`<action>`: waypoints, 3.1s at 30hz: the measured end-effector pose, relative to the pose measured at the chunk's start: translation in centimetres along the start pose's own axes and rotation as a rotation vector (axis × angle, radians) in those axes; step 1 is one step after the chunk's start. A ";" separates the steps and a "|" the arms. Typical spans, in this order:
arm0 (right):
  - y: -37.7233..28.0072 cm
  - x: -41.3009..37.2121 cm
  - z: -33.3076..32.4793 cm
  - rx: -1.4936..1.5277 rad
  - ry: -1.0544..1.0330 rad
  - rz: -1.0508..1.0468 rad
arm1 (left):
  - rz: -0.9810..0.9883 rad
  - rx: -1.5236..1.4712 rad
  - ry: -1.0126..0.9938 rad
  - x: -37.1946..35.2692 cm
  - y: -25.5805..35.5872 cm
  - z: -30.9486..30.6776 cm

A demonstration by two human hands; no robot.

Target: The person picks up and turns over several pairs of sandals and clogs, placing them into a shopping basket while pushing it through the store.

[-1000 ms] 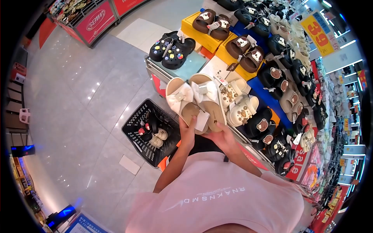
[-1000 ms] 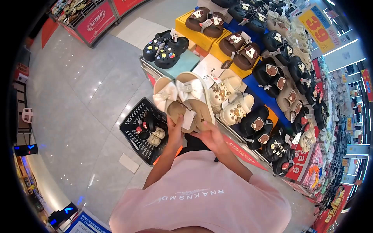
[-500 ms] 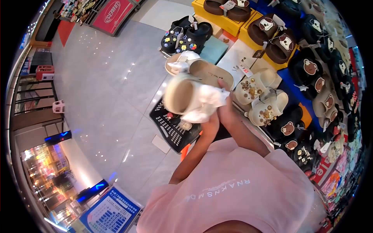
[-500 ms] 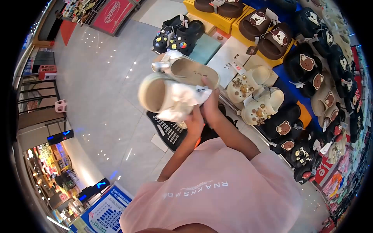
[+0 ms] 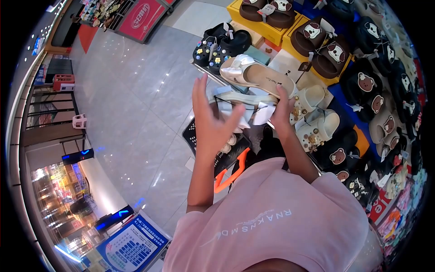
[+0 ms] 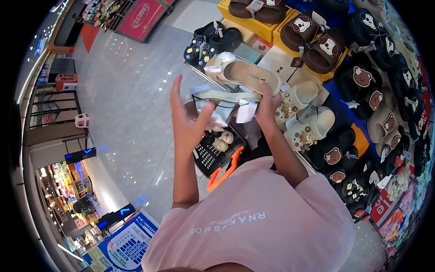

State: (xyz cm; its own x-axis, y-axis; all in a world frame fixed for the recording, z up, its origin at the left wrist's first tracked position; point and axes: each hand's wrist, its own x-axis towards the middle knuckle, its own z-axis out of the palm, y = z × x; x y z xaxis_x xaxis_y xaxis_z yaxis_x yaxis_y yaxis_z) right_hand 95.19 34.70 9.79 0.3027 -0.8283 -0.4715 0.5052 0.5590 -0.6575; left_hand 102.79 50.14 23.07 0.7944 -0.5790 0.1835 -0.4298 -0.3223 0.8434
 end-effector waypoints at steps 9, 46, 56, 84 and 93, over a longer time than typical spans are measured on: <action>-2.5 2.0 -1.3 -0.367 -0.223 -0.377 | -0.348 -0.169 0.051 2.0 -10.5 4.1; 4.0 23.4 -1.3 -1.898 -0.539 -0.629 | -0.965 -1.134 -0.078 0.1 -17.2 21.4; 1.1 22.5 1.9 -2.158 -0.636 -0.301 | -0.512 0.277 0.302 -21.7 -30.3 8.9; 27.4 -7.9 -15.7 -1.849 -2.054 0.399 | -0.504 0.634 -0.020 -33.2 -31.2 -1.0; 28.8 -11.4 -12.3 -2.173 -1.691 -0.360 | -0.452 0.499 0.065 -29.3 -33.4 -4.9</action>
State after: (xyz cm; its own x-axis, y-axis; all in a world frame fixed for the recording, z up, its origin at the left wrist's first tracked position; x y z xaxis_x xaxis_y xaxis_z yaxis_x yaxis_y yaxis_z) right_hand 96.35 60.73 -11.02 0.8524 0.2656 -0.4503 0.0810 -0.9180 -0.3882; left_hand 95.96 81.59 -8.02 0.9602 -0.2646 -0.0892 -0.1834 -0.8385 0.5131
